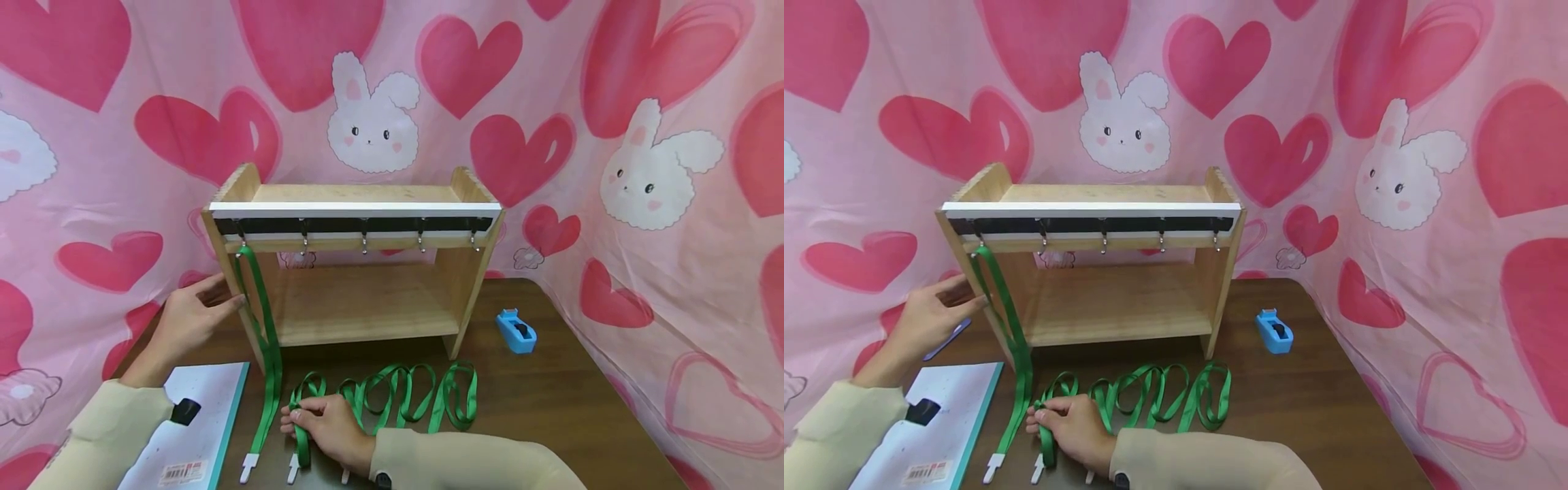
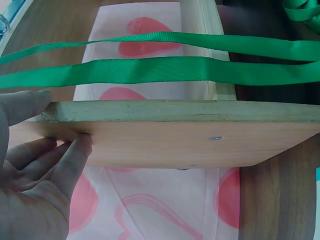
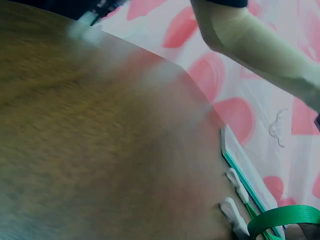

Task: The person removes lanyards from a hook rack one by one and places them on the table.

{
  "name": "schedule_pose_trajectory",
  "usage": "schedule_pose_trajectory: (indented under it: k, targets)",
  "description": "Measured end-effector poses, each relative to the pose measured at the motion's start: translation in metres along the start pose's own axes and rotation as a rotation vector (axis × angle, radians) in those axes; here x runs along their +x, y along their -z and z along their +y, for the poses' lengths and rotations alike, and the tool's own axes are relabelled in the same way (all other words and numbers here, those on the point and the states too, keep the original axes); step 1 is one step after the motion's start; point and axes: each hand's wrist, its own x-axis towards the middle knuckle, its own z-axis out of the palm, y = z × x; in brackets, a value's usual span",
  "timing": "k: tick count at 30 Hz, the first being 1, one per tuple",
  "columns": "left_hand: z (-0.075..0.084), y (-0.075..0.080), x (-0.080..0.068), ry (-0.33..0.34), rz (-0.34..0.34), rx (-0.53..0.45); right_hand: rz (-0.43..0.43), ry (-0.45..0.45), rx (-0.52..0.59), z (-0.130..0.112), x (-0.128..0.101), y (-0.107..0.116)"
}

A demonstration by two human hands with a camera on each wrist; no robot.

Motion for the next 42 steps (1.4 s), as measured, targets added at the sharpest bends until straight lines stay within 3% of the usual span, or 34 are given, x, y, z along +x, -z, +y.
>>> schedule_pose_trajectory:
  k: [9, 17, 22, 29, 34, 42]
  targets:
    - [-0.001, 0.0, -0.001, -0.018, 0.01, 0.002, 0.149, -0.024, -0.001, 0.005, 0.011, -0.001]
    - [-0.001, -0.001, -0.002, -0.005, -0.007, 0.003, 0.178, -0.058, -0.003, 0.012, 0.012, -0.001]
    - [-0.001, -0.001, -0.002, -0.001, -0.003, 0.002, 0.214, -0.02, -0.039, 0.012, 0.013, -0.001]
    - [0.0, 0.0, -0.001, 0.003, -0.005, -0.006, 0.27, 0.034, -0.18, 0.008, 0.013, 0.002]
    - [0.001, 0.0, -0.001, 0.007, -0.005, 0.004, 0.264, 0.059, -0.229, 0.006, 0.01, 0.004]
    - [0.002, 0.0, -0.001, 0.01, -0.01, 0.005, 0.221, 0.086, -0.208, 0.0, 0.012, 0.006]
